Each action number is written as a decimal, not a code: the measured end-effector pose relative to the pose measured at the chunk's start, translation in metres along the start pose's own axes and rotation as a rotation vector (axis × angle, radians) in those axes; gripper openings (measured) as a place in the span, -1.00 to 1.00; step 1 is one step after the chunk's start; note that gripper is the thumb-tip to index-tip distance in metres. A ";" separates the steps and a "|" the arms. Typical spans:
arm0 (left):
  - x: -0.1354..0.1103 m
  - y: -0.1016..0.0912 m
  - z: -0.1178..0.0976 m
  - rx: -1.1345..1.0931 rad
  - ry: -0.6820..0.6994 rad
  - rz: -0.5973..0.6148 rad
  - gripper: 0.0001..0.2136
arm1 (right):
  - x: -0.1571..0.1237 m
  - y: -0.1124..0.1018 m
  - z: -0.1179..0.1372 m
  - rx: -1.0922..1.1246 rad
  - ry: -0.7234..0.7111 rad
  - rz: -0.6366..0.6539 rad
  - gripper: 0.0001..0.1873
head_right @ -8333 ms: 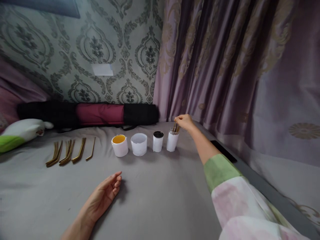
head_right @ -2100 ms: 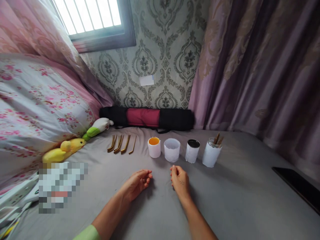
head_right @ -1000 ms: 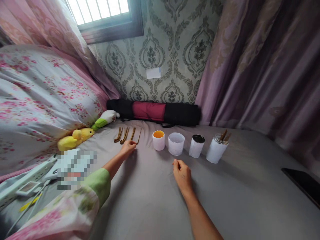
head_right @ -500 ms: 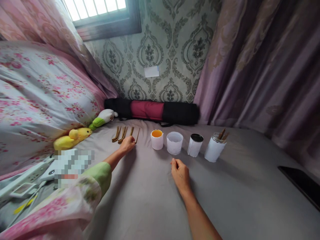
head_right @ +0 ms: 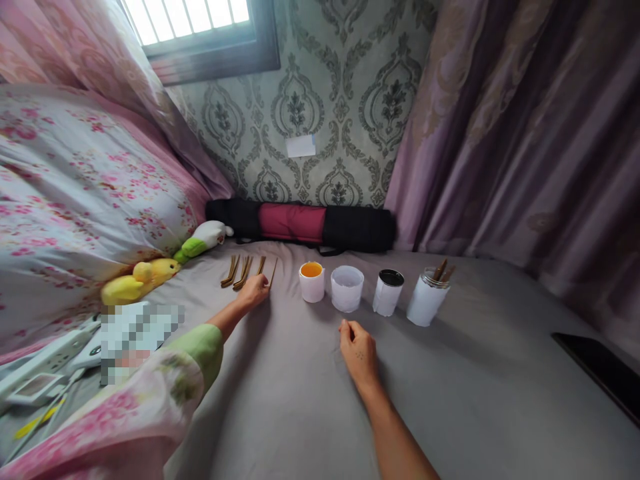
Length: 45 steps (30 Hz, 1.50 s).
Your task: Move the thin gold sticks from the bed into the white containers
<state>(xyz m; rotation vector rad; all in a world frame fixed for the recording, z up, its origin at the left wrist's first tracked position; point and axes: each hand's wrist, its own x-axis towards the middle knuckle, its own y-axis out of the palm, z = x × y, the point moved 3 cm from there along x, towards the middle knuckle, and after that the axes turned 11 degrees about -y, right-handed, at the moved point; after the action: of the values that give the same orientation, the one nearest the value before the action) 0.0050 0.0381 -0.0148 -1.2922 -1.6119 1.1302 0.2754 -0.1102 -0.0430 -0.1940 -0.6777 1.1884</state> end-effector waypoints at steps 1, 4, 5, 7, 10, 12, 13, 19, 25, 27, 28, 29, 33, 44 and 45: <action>0.000 0.000 0.001 0.002 0.001 0.000 -0.81 | 0.000 0.000 0.000 -0.002 -0.001 -0.002 -0.57; 0.001 0.001 0.002 0.007 0.001 0.002 -0.80 | 0.000 0.000 0.001 -0.025 -0.015 -0.005 -0.56; 0.001 0.001 0.003 0.009 0.000 0.003 -0.80 | 0.000 0.000 0.001 -0.035 -0.020 -0.004 -0.56; 0.001 0.002 0.005 0.012 -0.005 0.004 -0.80 | 0.000 0.000 0.001 -0.051 -0.023 0.002 -0.56; 0.002 0.006 0.007 0.016 -0.010 0.009 -0.80 | 0.000 0.000 0.001 -0.070 -0.027 0.008 -0.56; 0.003 0.008 0.008 0.016 -0.007 0.014 -0.81 | 0.001 0.000 0.000 -0.079 -0.028 0.013 -0.56; 0.004 0.010 0.008 0.015 -0.004 0.016 -0.82 | 0.001 0.000 0.000 -0.082 -0.027 0.017 -0.56; 0.005 0.013 0.009 0.001 0.008 0.010 -0.81 | 0.001 0.001 0.001 -0.097 -0.034 0.019 -0.56; 0.005 0.012 0.009 -0.025 -0.002 0.009 -0.81 | 0.001 0.001 0.001 -0.105 -0.037 0.014 -0.57; 0.006 0.012 0.009 -0.037 -0.015 0.014 -0.81 | 0.001 0.001 0.001 -0.104 -0.043 0.015 -0.57; 0.006 0.012 0.009 -0.045 -0.022 0.018 -0.81 | 0.001 0.002 0.000 -0.103 -0.043 0.016 -0.56; 0.006 0.012 0.009 -0.054 -0.030 0.022 -0.81 | 0.001 0.002 0.000 -0.102 -0.041 0.017 -0.56; 0.007 0.011 0.009 -0.111 -0.059 0.042 -0.82 | 0.001 0.001 0.000 -0.096 -0.035 0.013 -0.55; 0.006 0.014 0.005 -0.588 -0.241 0.189 -0.93 | 0.000 0.000 0.001 -0.101 -0.050 0.016 -0.55; 0.004 0.014 0.003 -0.657 -0.261 0.215 -0.93 | 0.001 0.000 0.001 -0.103 -0.051 0.015 -0.55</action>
<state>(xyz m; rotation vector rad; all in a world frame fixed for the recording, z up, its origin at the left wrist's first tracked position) 0.0056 0.0426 -0.0293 -1.8252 -2.1917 0.9504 0.2752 -0.1099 -0.0421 -0.2569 -0.7841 1.1769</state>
